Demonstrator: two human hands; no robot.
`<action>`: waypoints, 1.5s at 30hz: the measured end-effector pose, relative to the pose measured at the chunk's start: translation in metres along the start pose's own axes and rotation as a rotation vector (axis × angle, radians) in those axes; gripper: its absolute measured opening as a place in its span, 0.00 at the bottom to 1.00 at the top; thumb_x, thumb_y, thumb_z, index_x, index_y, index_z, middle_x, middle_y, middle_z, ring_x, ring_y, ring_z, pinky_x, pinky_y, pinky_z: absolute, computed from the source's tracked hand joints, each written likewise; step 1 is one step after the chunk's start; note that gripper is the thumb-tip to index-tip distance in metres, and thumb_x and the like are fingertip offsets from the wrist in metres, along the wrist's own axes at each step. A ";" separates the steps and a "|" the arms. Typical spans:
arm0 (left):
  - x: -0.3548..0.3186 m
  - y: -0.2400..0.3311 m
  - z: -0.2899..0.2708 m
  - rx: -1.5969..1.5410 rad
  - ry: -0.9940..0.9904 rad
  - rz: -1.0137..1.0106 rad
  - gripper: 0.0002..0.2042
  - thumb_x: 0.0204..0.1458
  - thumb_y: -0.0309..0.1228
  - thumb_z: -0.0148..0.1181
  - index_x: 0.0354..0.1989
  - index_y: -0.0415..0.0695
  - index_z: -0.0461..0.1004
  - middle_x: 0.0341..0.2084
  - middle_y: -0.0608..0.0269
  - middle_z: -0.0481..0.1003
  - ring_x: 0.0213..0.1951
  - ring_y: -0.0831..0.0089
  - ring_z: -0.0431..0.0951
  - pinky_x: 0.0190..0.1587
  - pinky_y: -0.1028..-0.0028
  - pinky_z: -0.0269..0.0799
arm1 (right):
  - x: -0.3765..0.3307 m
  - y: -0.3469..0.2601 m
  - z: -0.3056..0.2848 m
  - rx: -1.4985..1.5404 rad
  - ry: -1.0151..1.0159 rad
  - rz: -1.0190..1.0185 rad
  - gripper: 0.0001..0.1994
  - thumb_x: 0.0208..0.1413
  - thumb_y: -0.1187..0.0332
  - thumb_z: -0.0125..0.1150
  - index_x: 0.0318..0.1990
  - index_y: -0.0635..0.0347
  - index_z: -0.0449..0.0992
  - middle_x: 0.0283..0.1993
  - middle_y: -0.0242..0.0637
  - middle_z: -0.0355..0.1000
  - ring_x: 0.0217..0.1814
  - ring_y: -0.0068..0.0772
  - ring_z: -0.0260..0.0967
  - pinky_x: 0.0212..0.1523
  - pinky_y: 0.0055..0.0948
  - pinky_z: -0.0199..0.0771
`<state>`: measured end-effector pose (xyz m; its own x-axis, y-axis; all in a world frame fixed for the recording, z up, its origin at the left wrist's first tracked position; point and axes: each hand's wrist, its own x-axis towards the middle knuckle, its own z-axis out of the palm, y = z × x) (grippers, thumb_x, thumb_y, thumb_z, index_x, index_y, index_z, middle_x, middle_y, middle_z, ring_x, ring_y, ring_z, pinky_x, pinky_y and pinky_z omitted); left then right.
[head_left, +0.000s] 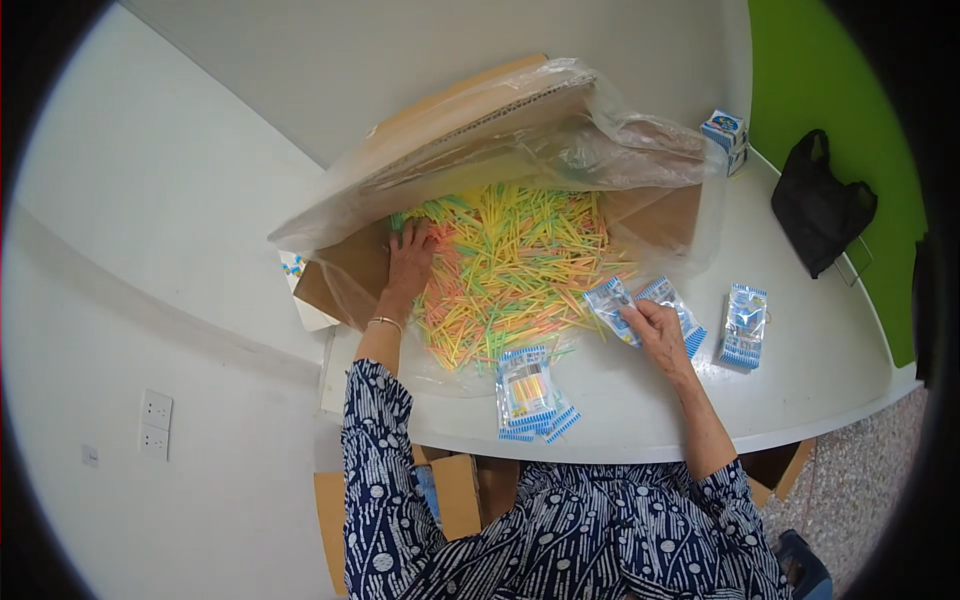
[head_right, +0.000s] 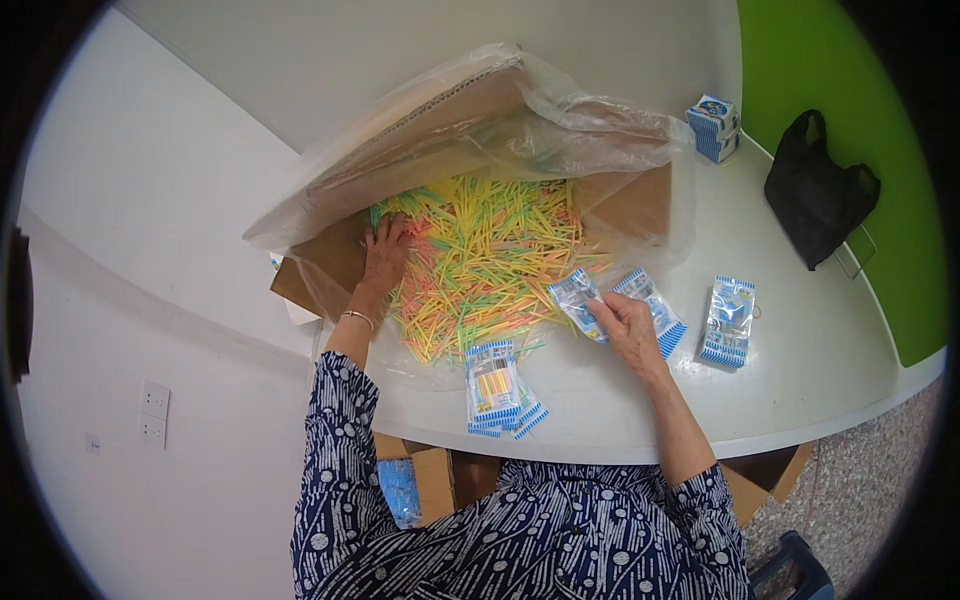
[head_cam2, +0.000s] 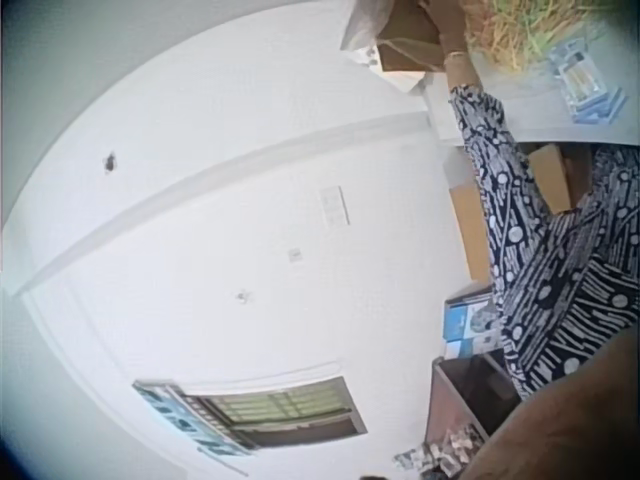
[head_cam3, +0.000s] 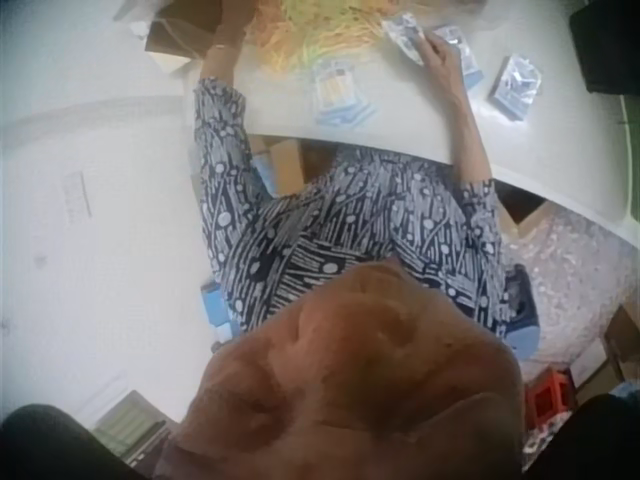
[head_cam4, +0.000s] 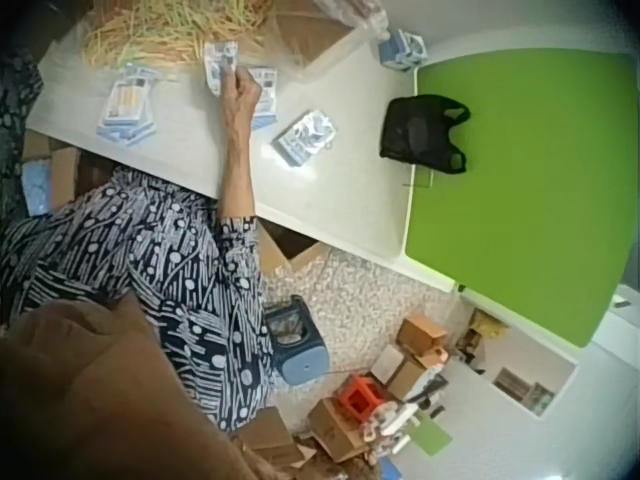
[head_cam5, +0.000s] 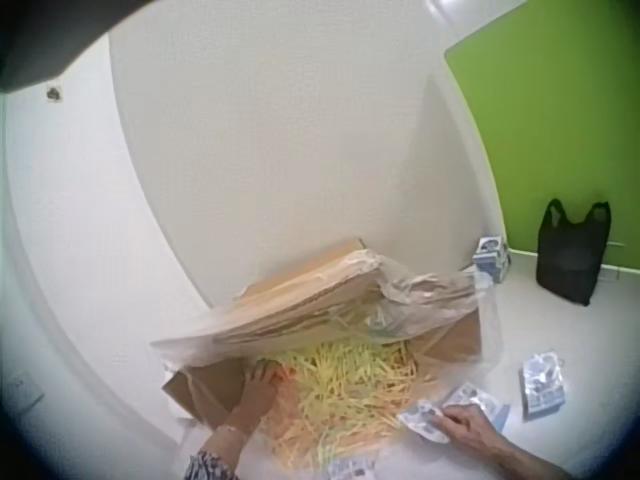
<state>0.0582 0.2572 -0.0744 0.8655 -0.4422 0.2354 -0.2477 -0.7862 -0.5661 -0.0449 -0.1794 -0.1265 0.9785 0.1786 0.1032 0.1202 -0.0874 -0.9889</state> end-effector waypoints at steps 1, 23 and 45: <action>-0.003 -0.001 0.001 -0.026 0.009 -0.060 0.14 0.50 0.26 0.51 0.46 0.40 0.70 0.60 0.53 0.57 0.62 0.52 0.54 0.57 0.48 0.54 | 0.001 0.000 0.001 -0.005 -0.009 0.010 0.14 0.57 0.64 0.56 0.26 0.67 0.72 0.17 0.26 0.60 0.22 0.16 0.52 0.22 0.23 0.52; 0.052 0.180 -0.088 -2.833 -0.016 -0.724 0.05 0.59 0.25 0.48 0.39 0.38 0.68 0.34 0.52 0.74 0.39 0.62 0.76 0.47 0.62 0.73 | 0.085 0.002 0.118 1.314 0.272 0.231 0.10 0.59 0.68 0.51 0.39 0.66 0.73 0.39 0.42 0.74 0.41 0.34 0.71 0.47 0.31 0.72; 0.045 0.174 -0.089 -2.719 0.220 -0.793 0.05 0.61 0.29 0.44 0.40 0.41 0.64 0.40 0.52 0.72 0.42 0.63 0.74 0.46 0.65 0.74 | 0.067 -0.010 0.074 0.835 0.088 0.106 0.11 0.56 0.64 0.59 0.42 0.59 0.76 0.36 0.28 0.75 0.34 0.18 0.70 0.36 0.20 0.70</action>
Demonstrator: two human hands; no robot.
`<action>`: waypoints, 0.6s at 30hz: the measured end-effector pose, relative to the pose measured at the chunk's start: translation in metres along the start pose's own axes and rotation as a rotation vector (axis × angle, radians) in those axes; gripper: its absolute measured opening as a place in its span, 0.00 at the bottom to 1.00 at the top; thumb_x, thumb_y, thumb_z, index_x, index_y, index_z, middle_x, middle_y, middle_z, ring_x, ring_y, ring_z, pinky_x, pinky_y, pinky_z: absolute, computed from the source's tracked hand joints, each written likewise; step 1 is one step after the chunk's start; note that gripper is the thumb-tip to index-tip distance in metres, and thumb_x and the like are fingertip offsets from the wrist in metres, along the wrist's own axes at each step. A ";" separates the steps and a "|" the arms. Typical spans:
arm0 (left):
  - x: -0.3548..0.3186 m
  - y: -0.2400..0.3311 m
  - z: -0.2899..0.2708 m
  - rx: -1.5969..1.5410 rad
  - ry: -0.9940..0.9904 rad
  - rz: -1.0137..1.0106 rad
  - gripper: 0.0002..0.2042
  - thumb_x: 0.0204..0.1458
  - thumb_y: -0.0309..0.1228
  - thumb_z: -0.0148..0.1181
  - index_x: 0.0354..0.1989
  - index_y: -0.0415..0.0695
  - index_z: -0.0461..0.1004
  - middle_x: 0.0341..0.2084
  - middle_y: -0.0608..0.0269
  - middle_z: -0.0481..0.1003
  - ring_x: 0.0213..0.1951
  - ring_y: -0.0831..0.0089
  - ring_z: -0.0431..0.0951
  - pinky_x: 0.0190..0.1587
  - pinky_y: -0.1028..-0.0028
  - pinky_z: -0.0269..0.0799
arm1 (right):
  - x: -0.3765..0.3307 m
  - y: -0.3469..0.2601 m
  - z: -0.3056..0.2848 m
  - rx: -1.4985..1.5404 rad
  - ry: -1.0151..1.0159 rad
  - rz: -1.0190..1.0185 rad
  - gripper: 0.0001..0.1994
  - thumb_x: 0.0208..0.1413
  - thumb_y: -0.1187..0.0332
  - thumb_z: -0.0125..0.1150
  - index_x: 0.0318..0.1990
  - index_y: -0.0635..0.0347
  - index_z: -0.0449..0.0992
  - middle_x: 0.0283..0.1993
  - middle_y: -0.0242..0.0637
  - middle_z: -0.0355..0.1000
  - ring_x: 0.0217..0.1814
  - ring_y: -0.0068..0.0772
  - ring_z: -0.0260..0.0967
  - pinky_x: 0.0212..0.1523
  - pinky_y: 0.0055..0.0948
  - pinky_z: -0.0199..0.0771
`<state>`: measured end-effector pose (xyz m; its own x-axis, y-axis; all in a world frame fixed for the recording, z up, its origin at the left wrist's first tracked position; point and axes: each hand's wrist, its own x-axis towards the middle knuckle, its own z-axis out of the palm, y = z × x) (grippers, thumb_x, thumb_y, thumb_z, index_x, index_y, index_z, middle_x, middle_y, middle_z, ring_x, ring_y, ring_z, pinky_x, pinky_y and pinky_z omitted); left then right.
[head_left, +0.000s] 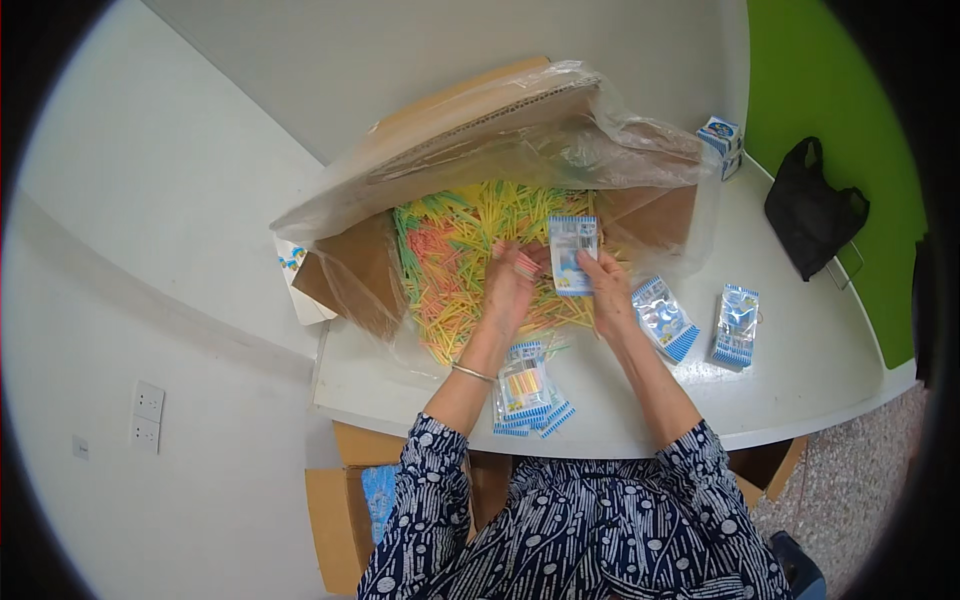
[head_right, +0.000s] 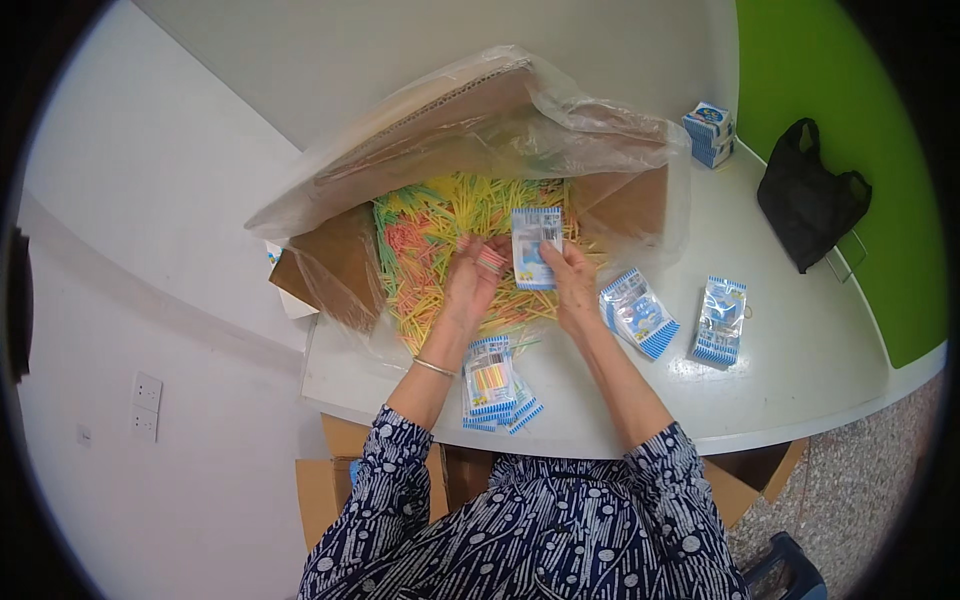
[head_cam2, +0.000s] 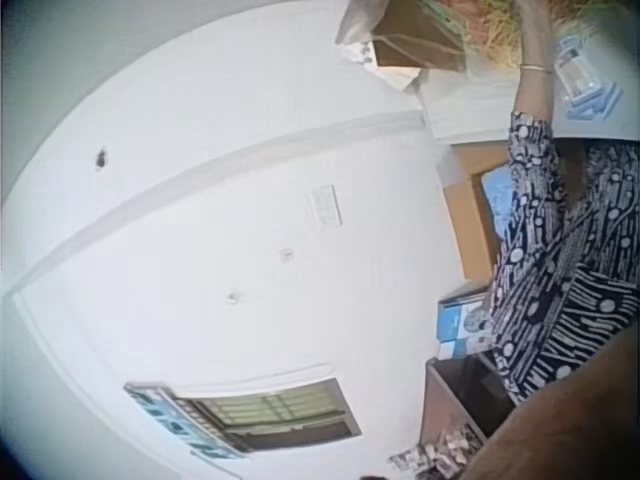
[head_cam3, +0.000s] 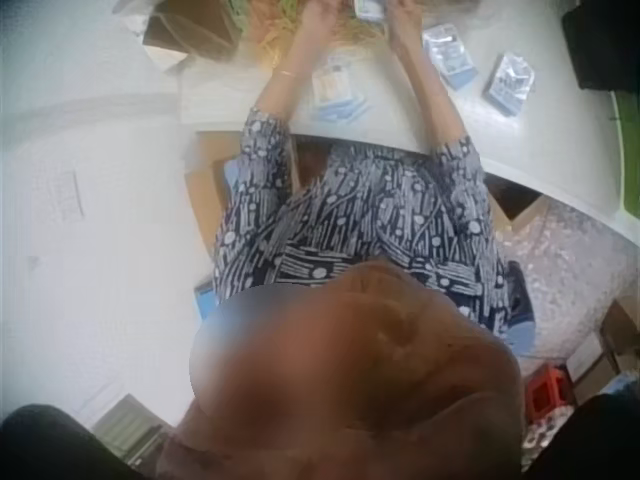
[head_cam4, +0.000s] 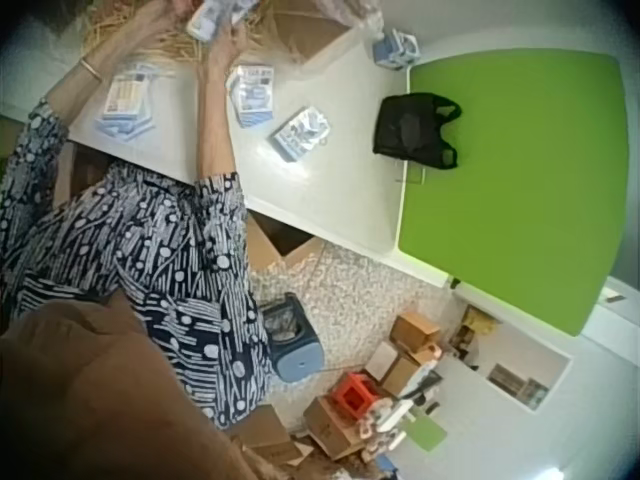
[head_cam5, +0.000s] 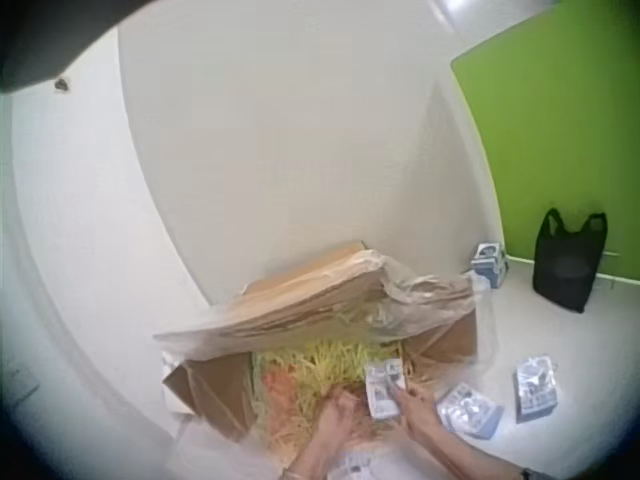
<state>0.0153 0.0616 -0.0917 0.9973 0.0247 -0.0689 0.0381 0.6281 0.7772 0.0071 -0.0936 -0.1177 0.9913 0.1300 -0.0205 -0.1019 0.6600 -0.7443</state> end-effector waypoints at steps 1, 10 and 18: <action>0.000 0.007 -0.001 -0.012 0.020 0.016 0.05 0.62 0.29 0.43 0.40 0.42 0.64 0.41 0.50 0.72 0.42 0.60 0.75 0.46 0.63 0.74 | -0.006 -0.009 -0.002 -0.001 -0.004 0.003 0.11 0.56 0.64 0.59 0.42 0.59 0.76 0.36 0.28 0.75 0.34 0.18 0.70 0.36 0.20 0.70; -0.021 0.023 0.042 0.140 -0.053 0.031 0.10 0.62 0.36 0.44 0.42 0.42 0.63 0.41 0.49 0.72 0.46 0.58 0.75 0.45 0.64 0.75 | -0.036 -0.036 -0.034 -0.373 -0.260 0.279 0.10 0.52 0.63 0.64 0.33 0.62 0.80 0.29 0.25 0.75 0.29 0.11 0.64 0.31 0.15 0.61; -0.034 0.014 0.056 0.260 -0.131 0.053 0.15 0.62 0.39 0.45 0.45 0.38 0.63 0.42 0.48 0.72 0.49 0.58 0.75 0.47 0.65 0.74 | -0.038 -0.038 -0.044 -0.339 -0.335 0.357 0.15 0.51 0.63 0.65 0.42 0.65 0.79 0.34 0.28 0.76 0.34 0.14 0.68 0.39 0.17 0.65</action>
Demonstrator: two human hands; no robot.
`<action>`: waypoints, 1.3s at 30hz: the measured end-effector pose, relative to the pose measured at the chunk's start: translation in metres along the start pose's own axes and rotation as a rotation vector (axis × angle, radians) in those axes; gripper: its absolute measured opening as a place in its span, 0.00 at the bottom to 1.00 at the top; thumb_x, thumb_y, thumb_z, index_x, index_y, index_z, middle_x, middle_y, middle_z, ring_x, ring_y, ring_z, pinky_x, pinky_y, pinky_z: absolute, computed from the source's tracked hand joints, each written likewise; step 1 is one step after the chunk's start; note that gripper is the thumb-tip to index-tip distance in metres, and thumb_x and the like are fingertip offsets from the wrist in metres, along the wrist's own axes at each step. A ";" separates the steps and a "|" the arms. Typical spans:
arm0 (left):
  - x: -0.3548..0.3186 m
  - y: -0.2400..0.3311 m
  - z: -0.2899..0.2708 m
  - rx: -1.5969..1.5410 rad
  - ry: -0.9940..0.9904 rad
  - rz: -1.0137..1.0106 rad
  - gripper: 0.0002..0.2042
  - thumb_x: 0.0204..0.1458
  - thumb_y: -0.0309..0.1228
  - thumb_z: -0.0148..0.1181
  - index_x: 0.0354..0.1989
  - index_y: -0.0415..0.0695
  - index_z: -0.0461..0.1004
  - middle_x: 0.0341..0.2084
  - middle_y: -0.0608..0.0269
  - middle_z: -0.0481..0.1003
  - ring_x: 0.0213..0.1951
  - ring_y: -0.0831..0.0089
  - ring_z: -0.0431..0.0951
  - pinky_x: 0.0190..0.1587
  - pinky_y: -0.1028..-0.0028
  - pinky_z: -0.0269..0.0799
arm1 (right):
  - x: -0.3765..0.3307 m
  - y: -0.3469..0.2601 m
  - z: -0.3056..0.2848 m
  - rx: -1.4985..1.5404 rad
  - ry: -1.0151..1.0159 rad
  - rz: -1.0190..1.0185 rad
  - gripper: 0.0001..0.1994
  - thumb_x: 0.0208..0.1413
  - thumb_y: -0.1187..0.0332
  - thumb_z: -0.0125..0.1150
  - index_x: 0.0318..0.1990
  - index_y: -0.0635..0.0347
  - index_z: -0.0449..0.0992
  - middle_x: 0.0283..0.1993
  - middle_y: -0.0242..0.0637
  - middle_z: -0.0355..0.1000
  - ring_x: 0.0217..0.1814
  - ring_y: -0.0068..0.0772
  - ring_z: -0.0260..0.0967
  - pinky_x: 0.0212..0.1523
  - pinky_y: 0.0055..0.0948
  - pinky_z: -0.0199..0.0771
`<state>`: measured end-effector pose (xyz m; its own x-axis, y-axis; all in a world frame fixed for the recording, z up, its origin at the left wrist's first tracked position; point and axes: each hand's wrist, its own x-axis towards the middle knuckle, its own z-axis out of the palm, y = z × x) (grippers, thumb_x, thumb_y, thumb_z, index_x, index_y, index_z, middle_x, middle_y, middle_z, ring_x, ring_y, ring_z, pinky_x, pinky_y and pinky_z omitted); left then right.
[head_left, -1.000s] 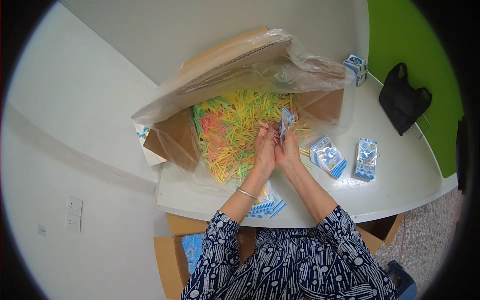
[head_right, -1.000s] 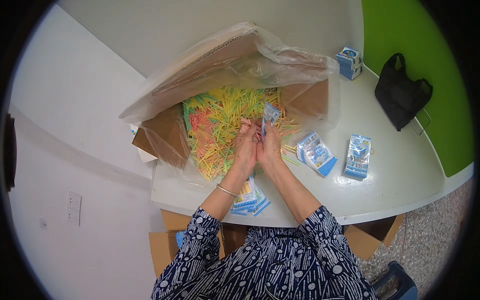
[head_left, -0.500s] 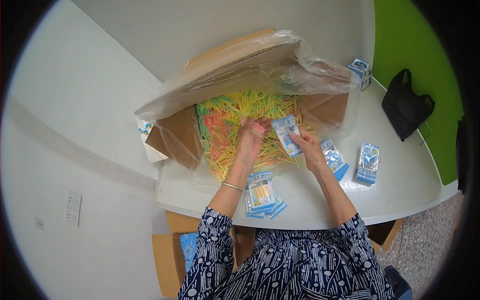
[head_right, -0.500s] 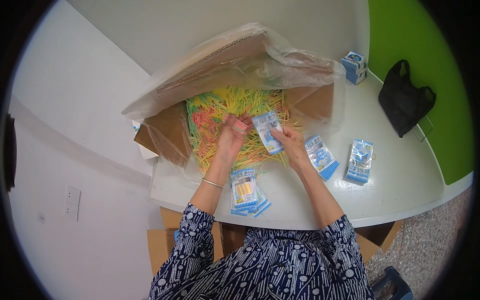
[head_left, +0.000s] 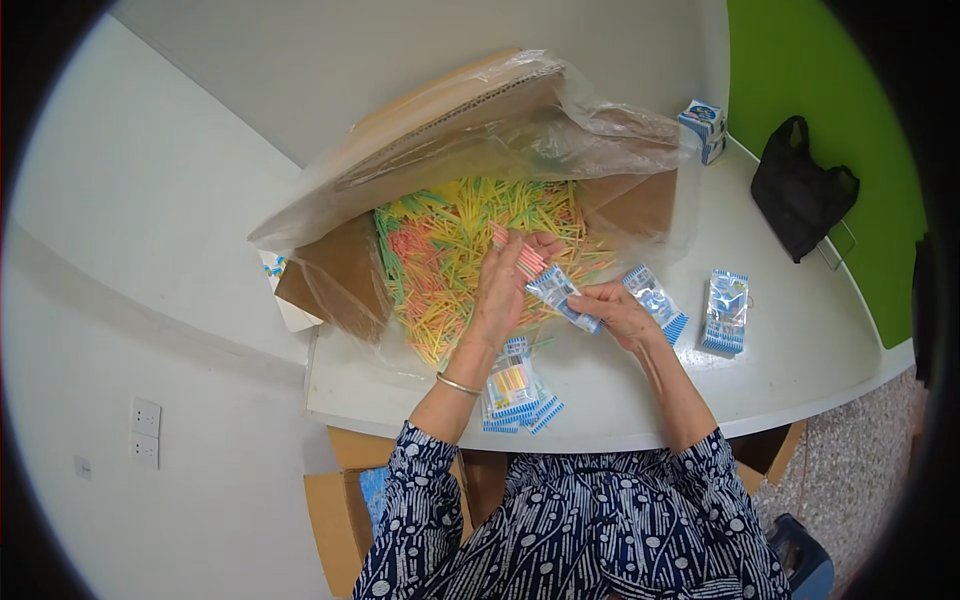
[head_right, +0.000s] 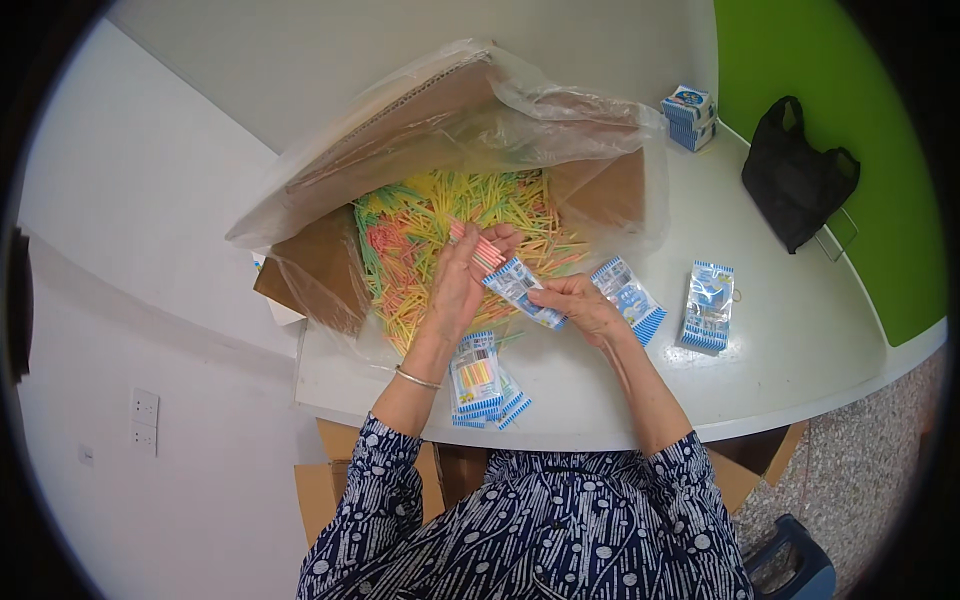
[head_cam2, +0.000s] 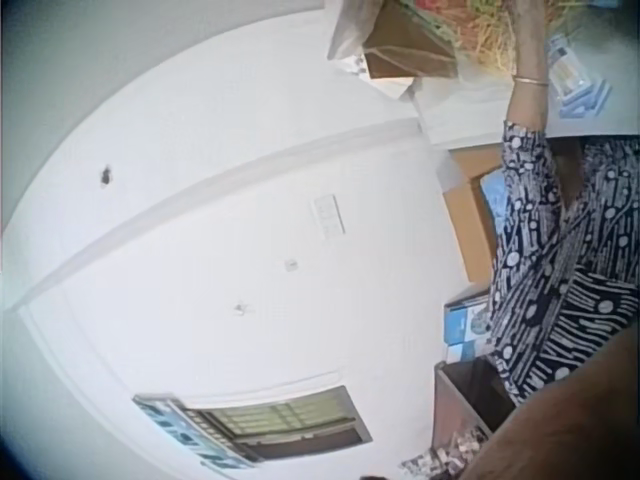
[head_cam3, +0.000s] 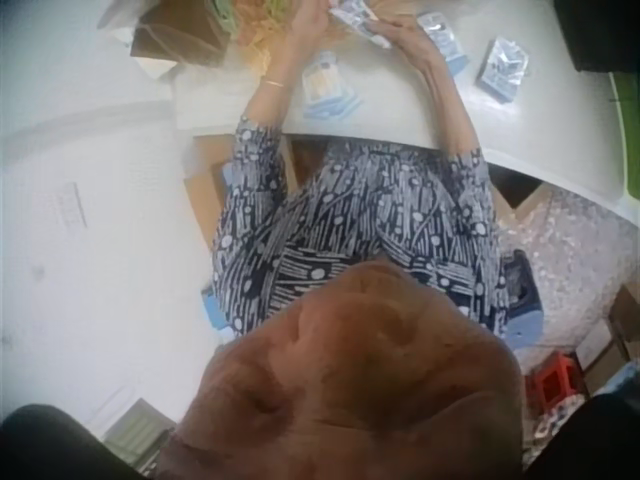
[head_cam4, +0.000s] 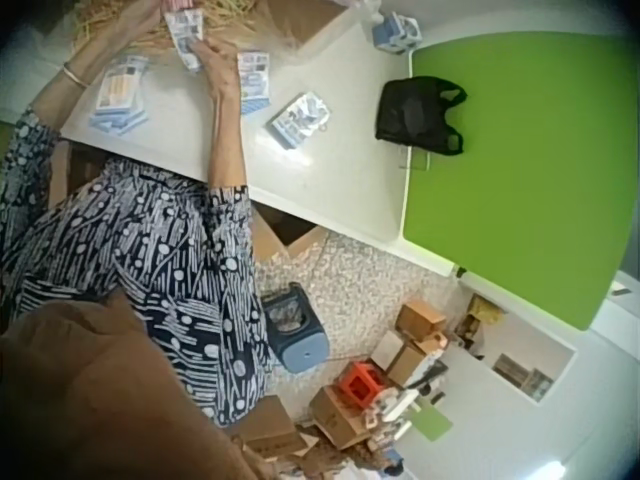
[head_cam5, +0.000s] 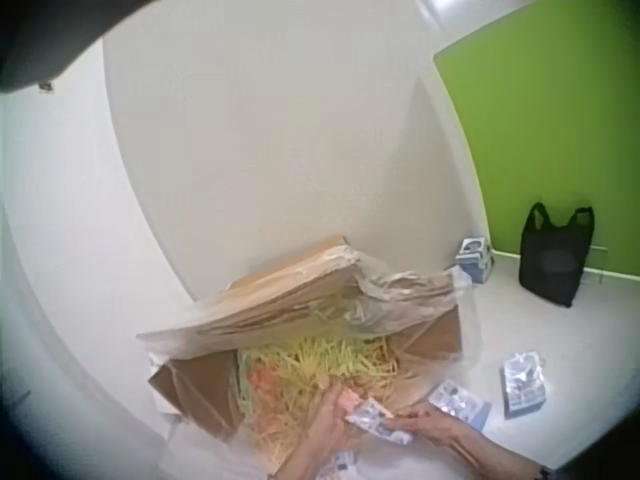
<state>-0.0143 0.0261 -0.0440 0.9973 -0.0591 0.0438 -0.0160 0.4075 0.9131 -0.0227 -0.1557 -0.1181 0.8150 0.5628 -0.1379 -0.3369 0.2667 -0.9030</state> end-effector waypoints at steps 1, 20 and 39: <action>-0.004 -0.002 0.004 0.024 0.001 -0.014 0.15 0.63 0.39 0.43 0.45 0.37 0.64 0.42 0.49 0.73 0.48 0.60 0.75 0.48 0.67 0.72 | -0.001 0.000 -0.001 0.003 0.004 -0.001 0.15 0.51 0.63 0.65 0.42 0.65 0.79 0.34 0.28 0.76 0.34 0.14 0.68 0.39 0.17 0.65; -0.037 -0.003 0.007 0.400 -0.169 -0.144 0.16 0.62 0.37 0.46 0.49 0.37 0.68 0.43 0.62 0.73 0.41 0.79 0.73 0.47 0.76 0.70 | -0.012 0.002 0.001 -0.079 -0.003 -0.096 0.14 0.53 0.64 0.63 0.41 0.65 0.79 0.35 0.29 0.76 0.37 0.14 0.68 0.41 0.16 0.65; -0.030 0.001 -0.008 0.524 -0.093 -0.067 0.08 0.55 0.28 0.56 0.40 0.39 0.75 0.34 0.67 0.77 0.36 0.81 0.75 0.41 0.78 0.72 | -0.011 0.001 0.010 -0.055 0.030 -0.108 0.13 0.53 0.65 0.63 0.42 0.65 0.79 0.35 0.30 0.77 0.38 0.15 0.69 0.45 0.18 0.65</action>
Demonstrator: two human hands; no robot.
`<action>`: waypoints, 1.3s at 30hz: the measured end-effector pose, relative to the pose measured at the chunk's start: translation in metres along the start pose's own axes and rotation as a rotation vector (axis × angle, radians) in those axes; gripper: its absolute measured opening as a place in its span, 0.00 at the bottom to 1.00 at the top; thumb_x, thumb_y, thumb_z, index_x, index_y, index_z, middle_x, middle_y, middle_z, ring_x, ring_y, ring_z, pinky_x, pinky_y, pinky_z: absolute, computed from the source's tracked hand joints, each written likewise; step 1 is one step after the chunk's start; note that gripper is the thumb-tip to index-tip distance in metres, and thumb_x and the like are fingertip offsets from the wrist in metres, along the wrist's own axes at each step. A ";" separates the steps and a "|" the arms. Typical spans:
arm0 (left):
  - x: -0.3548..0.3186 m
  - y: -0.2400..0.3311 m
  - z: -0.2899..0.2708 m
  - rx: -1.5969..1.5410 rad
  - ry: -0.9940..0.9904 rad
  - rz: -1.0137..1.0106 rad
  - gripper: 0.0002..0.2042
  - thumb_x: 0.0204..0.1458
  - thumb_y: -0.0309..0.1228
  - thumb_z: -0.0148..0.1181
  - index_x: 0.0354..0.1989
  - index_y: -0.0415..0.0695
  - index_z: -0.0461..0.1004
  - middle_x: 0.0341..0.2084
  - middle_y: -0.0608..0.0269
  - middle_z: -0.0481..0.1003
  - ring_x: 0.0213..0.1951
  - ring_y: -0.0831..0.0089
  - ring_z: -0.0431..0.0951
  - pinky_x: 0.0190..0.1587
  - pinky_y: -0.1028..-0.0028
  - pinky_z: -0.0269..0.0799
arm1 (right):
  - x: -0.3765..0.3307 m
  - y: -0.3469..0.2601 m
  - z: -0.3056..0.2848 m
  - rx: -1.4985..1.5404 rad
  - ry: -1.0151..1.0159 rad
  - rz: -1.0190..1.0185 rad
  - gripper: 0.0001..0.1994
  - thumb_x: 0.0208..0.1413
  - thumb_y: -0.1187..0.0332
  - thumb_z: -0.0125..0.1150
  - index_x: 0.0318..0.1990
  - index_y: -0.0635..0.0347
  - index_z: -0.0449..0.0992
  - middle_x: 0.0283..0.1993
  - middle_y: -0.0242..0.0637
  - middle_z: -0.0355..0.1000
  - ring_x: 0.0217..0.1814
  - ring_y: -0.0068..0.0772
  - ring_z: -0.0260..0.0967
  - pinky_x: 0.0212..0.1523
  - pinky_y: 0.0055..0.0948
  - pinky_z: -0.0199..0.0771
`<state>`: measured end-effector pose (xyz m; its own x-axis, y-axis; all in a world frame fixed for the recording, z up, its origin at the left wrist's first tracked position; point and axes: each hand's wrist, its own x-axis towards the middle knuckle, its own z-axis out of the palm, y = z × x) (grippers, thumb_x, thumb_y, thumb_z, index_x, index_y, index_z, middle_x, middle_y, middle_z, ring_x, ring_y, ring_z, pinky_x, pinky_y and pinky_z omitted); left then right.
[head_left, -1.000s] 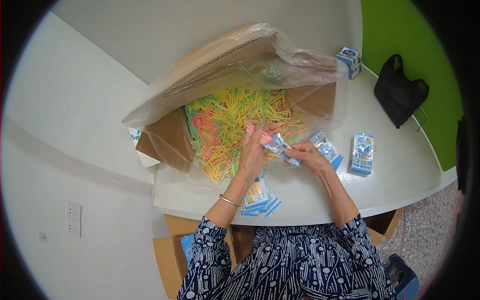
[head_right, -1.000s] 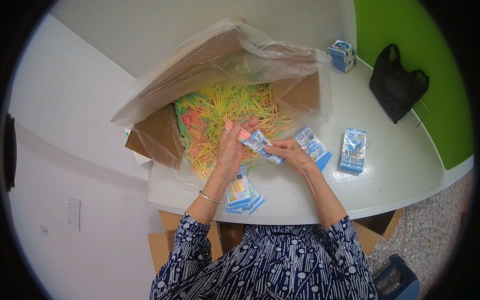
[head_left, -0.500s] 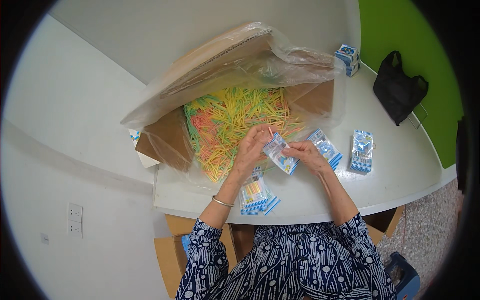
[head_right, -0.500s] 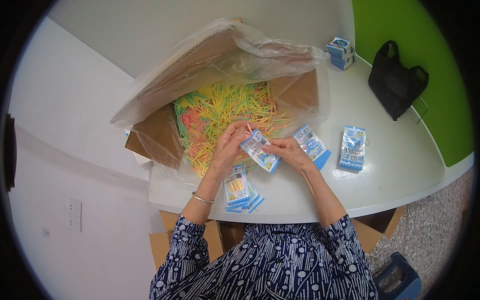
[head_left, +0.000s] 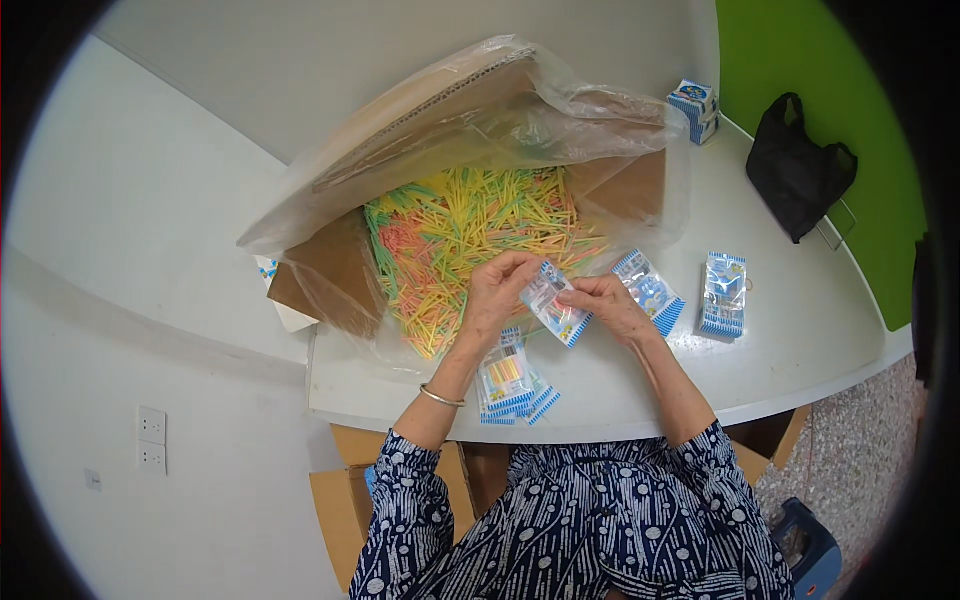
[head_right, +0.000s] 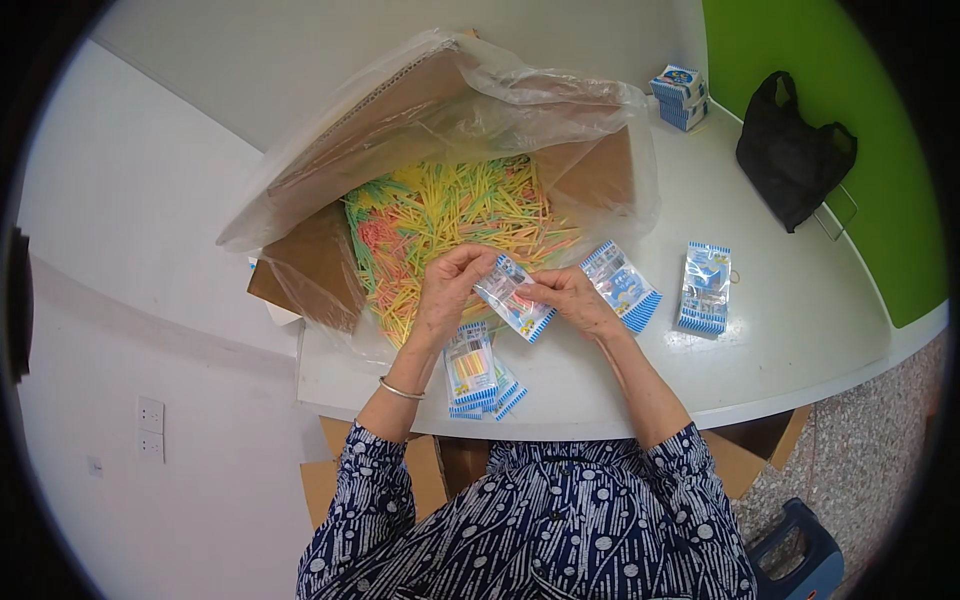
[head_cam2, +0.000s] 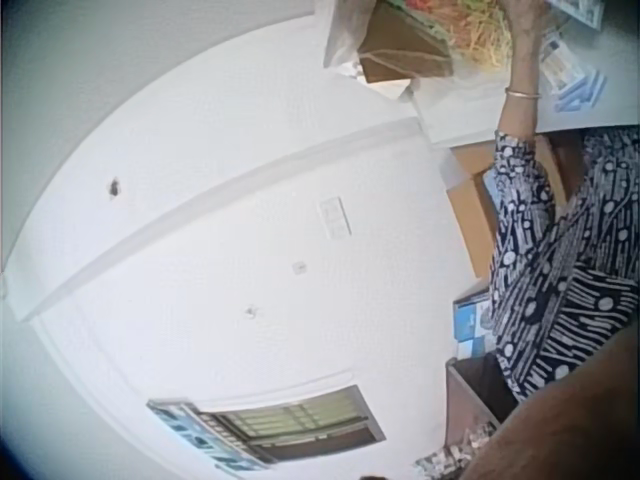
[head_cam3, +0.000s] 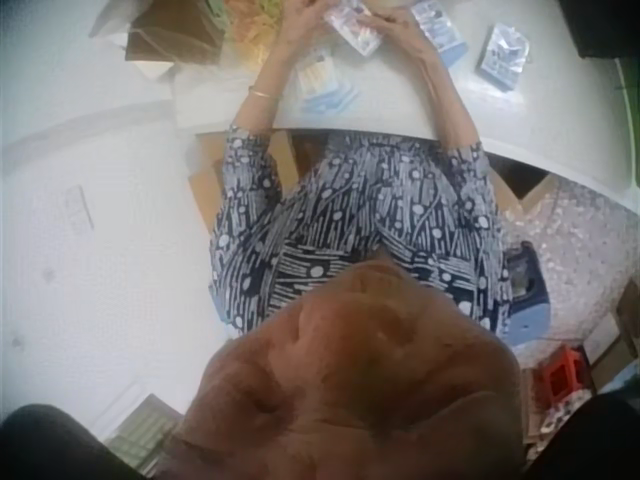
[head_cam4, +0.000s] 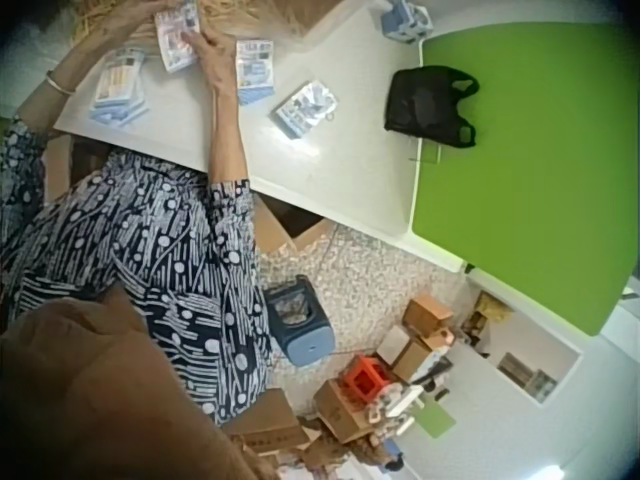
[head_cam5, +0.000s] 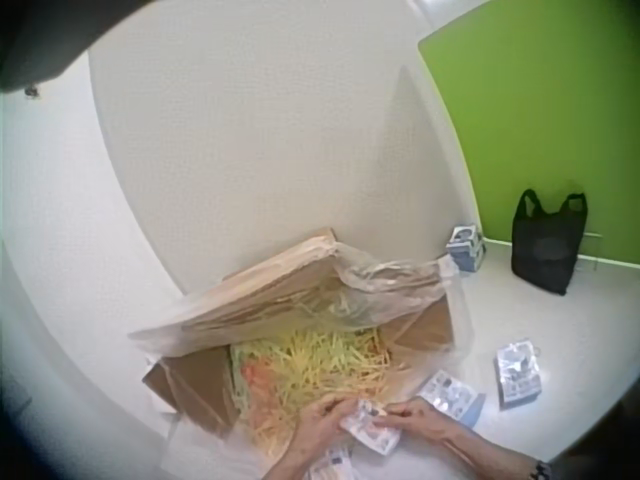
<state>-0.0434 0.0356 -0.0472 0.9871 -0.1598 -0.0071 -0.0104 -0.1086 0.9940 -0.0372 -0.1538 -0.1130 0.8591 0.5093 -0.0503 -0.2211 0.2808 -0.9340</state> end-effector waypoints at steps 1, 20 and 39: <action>0.000 0.001 0.000 0.016 0.025 0.034 0.08 0.55 0.29 0.57 0.39 0.39 0.75 0.35 0.66 0.77 0.36 0.80 0.75 0.41 0.78 0.72 | 0.000 0.000 0.000 0.001 0.001 -0.001 0.13 0.53 0.65 0.63 0.42 0.65 0.79 0.35 0.30 0.77 0.38 0.15 0.69 0.45 0.18 0.65; 0.005 -0.007 0.002 0.278 -0.180 0.044 0.11 0.50 0.28 0.61 0.40 0.36 0.76 0.32 0.67 0.77 0.35 0.82 0.73 0.40 0.79 0.70 | 0.002 0.010 -0.008 -0.148 -0.074 0.038 0.15 0.50 0.60 0.66 0.36 0.64 0.79 0.29 0.26 0.73 0.30 0.12 0.64 0.30 0.16 0.61; -0.062 -0.027 -0.057 0.534 -0.222 -0.106 0.14 0.47 0.29 0.65 0.41 0.38 0.72 0.31 0.66 0.75 0.37 0.79 0.73 0.42 0.76 0.68 | -0.022 0.009 0.020 -0.705 -0.090 -0.075 0.20 0.50 0.54 0.63 0.30 0.68 0.75 0.22 0.43 0.70 0.25 0.34 0.67 0.28 0.32 0.65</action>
<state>-0.0952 0.1040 -0.0674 0.9309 -0.3161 -0.1833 -0.0492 -0.6055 0.7944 -0.0677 -0.1461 -0.1127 0.8121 0.5830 0.0244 0.2145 -0.2594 -0.9416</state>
